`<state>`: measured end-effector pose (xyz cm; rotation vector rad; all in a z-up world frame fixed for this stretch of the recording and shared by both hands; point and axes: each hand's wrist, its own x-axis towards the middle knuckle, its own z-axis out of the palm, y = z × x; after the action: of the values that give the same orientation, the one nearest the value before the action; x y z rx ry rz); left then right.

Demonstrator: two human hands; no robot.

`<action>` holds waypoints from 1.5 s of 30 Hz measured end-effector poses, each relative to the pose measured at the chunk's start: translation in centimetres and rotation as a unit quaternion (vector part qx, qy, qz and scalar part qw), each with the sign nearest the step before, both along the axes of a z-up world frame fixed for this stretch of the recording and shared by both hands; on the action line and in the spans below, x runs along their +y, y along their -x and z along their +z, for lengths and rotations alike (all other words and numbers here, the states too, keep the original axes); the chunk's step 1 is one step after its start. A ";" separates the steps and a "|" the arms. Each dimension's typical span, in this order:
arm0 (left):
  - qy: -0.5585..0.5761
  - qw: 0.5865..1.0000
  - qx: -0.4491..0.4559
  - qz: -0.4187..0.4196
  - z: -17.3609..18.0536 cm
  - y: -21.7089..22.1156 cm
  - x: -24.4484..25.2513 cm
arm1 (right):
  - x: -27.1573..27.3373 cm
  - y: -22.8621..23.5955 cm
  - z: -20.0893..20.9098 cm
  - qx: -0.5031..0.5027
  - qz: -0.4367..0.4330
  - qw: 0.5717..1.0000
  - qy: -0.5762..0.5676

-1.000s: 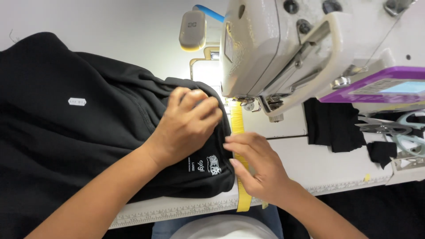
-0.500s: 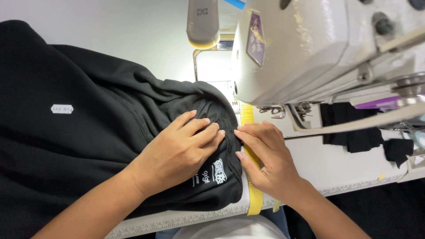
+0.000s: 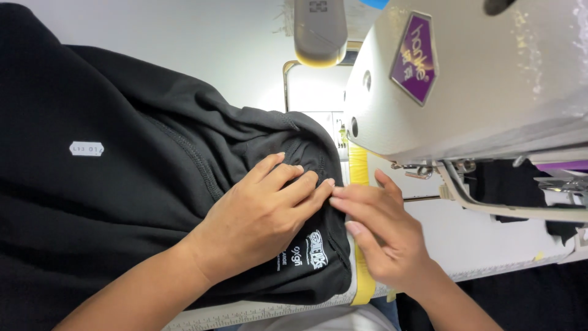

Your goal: Trimming loose threads from a black garment using hand snips at a sewing workstation.

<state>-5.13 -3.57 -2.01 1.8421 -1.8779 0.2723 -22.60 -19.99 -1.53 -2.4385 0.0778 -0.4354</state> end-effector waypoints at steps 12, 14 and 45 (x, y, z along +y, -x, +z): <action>-0.001 1.000 -0.018 -0.010 -0.4 -0.1 0.2 | 0.4 -0.5 -0.2 -0.002 -0.041 0.999 -0.003; 0.000 1.000 -0.018 -0.009 -0.6 -0.1 0.2 | 0.3 -0.5 -0.3 0.000 -0.041 0.999 -0.001; 0.021 0.998 0.047 0.040 0.2 -0.3 0.0 | 0.2 -1.3 -0.7 0.013 0.053 0.965 0.257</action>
<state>-4.86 -3.60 -1.83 1.8717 -1.7245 0.2465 -21.31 -19.75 -2.19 -2.9399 -0.1762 -0.4125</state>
